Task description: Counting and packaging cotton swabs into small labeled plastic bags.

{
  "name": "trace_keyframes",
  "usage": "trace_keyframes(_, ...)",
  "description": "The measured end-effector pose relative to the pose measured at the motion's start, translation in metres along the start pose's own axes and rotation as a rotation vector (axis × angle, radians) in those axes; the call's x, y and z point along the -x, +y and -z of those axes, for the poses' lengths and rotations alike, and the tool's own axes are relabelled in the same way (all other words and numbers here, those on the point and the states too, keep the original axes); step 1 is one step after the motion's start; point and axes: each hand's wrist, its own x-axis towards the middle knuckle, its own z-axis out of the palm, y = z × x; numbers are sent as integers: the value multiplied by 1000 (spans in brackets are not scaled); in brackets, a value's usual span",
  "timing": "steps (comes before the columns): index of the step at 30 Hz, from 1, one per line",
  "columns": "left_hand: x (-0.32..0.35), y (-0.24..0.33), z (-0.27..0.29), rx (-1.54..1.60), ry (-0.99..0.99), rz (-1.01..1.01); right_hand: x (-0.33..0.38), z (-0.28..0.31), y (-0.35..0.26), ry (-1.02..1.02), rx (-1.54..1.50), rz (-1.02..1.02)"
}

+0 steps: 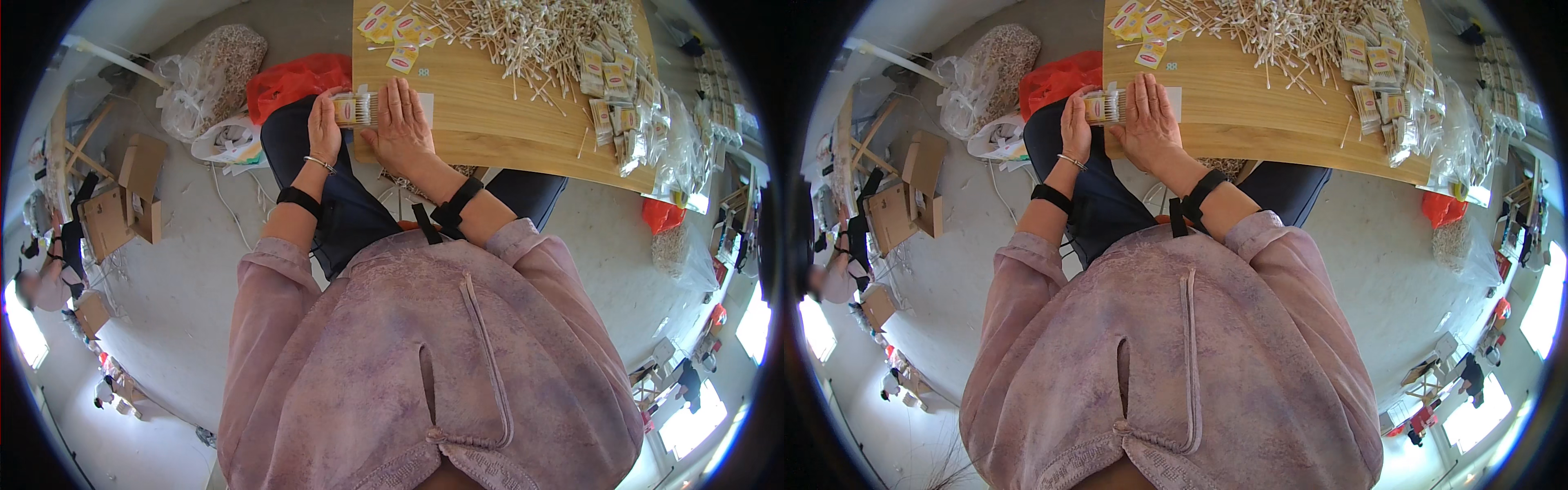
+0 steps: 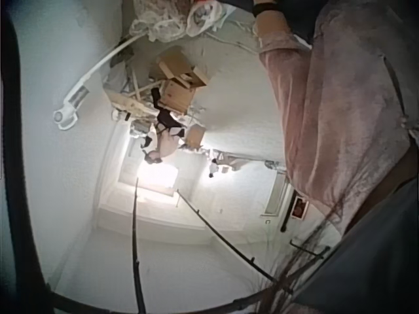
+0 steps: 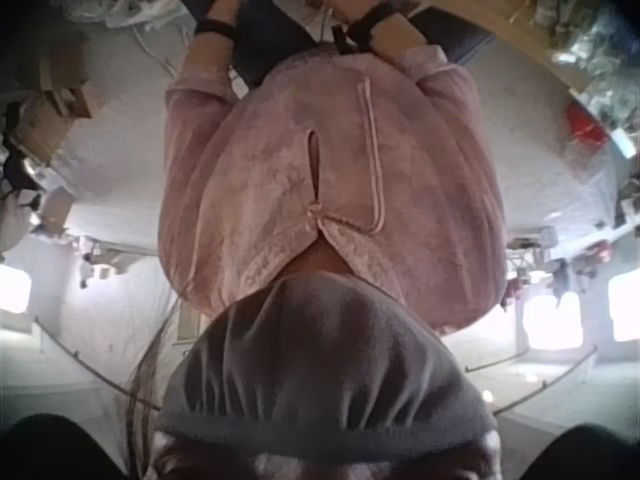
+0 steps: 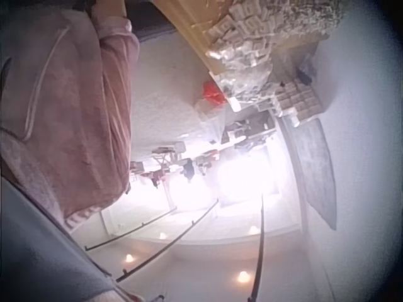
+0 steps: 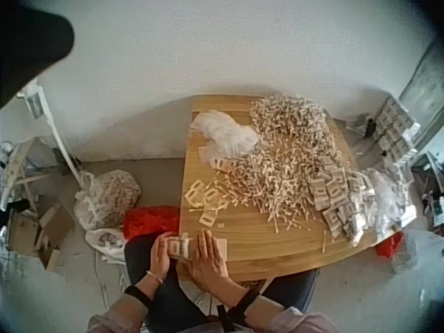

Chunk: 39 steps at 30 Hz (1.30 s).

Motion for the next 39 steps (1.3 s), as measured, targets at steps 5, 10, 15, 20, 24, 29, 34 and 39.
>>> trace_keyframes(5,2,2,-5,-18,12,-25,-5,-1,-8,4,-4,-34)
trace_keyframes(10,5,3,-9,-58,47,-29,-5,-8,-14,22,-26,-37)
trace_keyframes(15,5,4,-8,-124,59,-50,-5,-9,-11,53,-29,-25)
trace_keyframes(20,5,7,-12,-207,85,-81,-4,-7,-6,48,-75,10)
trace_keyframes(24,4,4,-12,-229,108,-71,-4,-6,-5,59,-142,9)
trace_keyframes(29,1,-5,-11,-215,155,-127,-6,-9,-6,75,-163,93)
trace_keyframes(34,3,1,-12,-232,160,-88,-10,-6,-3,141,-364,51)
trace_keyframes(39,6,9,-15,-220,159,-60,-24,-8,0,460,-932,-17)
